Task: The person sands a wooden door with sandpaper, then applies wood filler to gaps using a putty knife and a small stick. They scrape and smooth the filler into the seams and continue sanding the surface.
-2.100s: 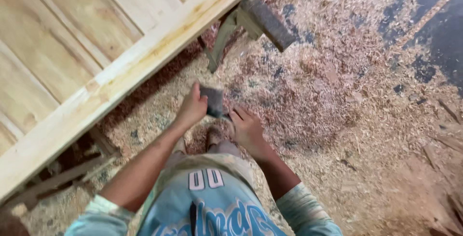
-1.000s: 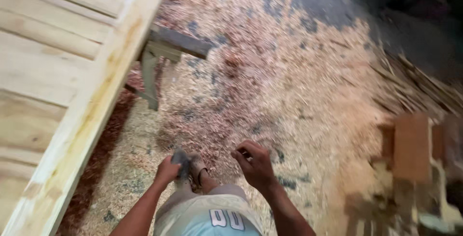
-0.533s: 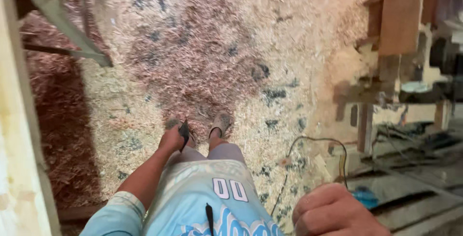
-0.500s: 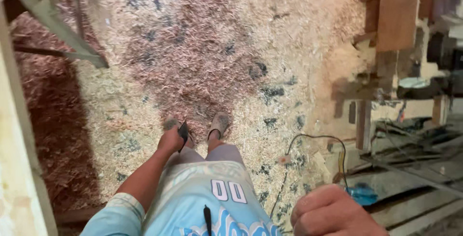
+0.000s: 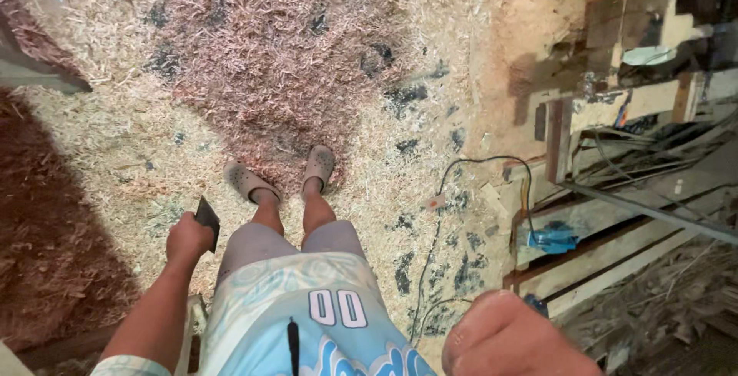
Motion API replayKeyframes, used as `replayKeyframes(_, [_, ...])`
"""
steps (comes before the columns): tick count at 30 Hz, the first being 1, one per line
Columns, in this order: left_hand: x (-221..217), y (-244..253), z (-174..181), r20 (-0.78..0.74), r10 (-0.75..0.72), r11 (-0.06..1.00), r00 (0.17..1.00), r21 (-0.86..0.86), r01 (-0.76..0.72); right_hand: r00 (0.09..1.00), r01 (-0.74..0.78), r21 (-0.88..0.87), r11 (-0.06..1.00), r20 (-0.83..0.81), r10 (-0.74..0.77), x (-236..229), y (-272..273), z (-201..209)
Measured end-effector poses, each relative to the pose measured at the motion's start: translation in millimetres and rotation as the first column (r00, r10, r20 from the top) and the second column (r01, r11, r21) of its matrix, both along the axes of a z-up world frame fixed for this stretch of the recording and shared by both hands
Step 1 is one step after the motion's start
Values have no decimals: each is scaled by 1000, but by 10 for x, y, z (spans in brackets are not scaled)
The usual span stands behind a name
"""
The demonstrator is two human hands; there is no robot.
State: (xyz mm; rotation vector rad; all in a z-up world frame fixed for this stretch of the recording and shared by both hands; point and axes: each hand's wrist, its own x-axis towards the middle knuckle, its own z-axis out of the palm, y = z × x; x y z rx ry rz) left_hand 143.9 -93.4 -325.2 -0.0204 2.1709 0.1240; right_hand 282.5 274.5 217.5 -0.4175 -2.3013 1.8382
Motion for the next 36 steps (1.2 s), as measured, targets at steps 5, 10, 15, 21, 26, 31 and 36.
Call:
replayKeyframes(5, [51,-51,0,45,79,997,996,-29,-78,994,-67,-11,998,88,68,58,132,-113])
replayKeyframes(10, [220,54,57,29,84,996,996,-42,-83,986,-152,-65,986,-83,146,-85,292,-218])
replayKeyframes(15, [169,173,-4,34,109,994,993,-22,-109,899,-230,-458,858,237,368,-281,333,-271])
replayKeyframes(21, [24,204,84,17,75,997,997,19,-76,994,-76,-29,997,-83,74,-504,67,-119])
replayKeyframes(26, [-304,607,404,-17,46,994,999,97,-44,980,-65,-84,994,-195,48,-336,100,-350])
replayKeyframes(31, [-570,781,353,-42,25,984,999,177,-17,912,-121,-247,961,-410,9,-315,94,-749])
replayKeyframes(36, [-1357,1983,856,-478,-294,731,827,445,517,939,83,-273,958,-301,-167,-389,314,-1093])
